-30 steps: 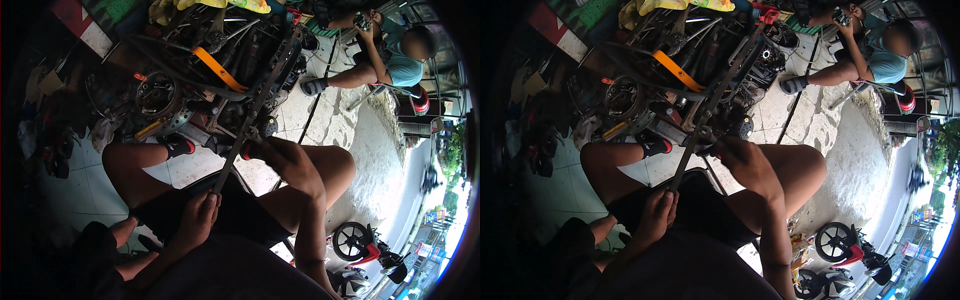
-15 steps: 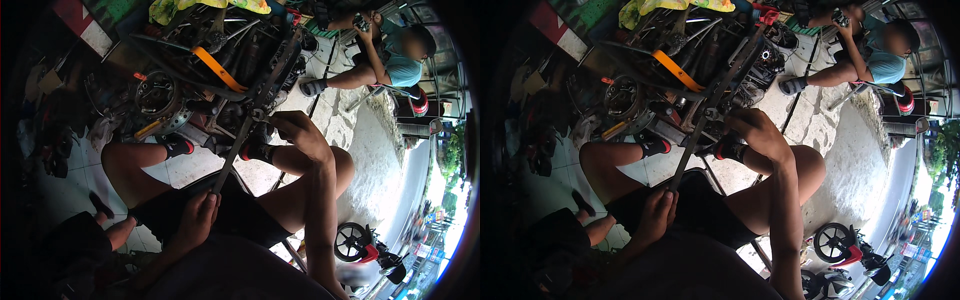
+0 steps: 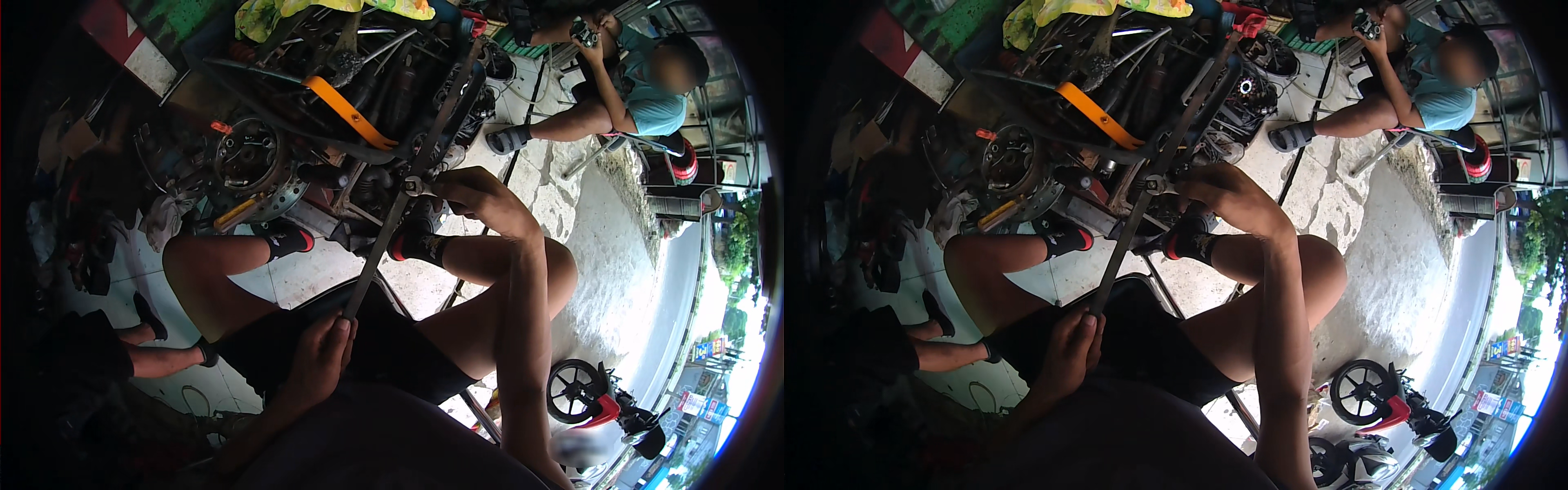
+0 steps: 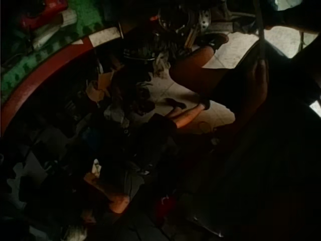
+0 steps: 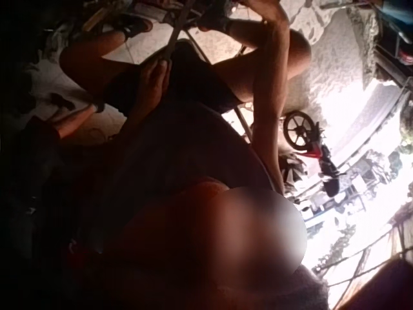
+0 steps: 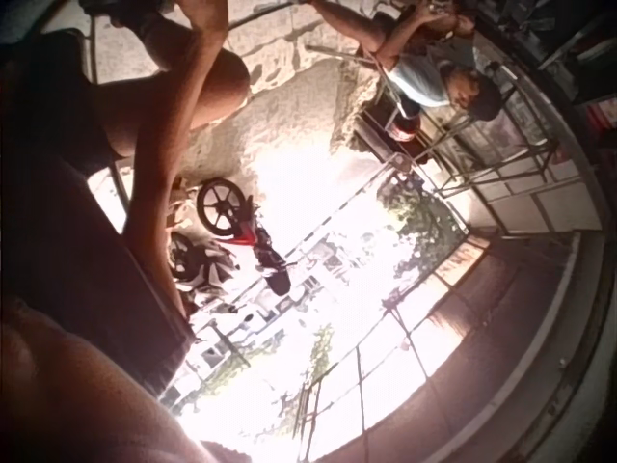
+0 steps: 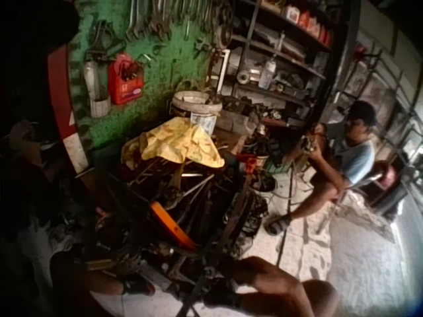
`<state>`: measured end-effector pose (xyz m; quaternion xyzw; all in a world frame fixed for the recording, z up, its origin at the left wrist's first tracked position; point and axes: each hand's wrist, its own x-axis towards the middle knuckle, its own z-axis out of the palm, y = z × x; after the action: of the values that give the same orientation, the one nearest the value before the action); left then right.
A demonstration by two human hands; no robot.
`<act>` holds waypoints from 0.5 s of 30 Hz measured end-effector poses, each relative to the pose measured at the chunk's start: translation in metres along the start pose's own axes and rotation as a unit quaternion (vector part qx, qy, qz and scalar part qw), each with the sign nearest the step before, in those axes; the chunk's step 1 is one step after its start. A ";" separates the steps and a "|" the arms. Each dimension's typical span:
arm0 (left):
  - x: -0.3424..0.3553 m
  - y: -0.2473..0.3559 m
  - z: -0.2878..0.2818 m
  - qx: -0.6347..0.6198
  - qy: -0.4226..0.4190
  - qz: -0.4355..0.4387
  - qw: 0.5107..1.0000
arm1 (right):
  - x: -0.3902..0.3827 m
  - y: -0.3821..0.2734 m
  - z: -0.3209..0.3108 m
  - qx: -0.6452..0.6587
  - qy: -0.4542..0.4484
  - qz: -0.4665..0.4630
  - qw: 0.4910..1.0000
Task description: Repairing and assembling components of a motorcycle engine in a workshop.
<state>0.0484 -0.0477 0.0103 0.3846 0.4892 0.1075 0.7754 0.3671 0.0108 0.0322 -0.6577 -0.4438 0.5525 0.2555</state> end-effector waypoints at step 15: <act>0.004 -0.010 0.002 0.035 0.002 0.019 0.999 | 0.002 0.010 -0.006 -0.091 0.001 -0.124 0.988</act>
<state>0.0499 -0.0533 0.0006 0.4205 0.4866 0.1058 0.7584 0.3756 0.0086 0.0241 -0.6183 -0.5701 0.4734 0.2619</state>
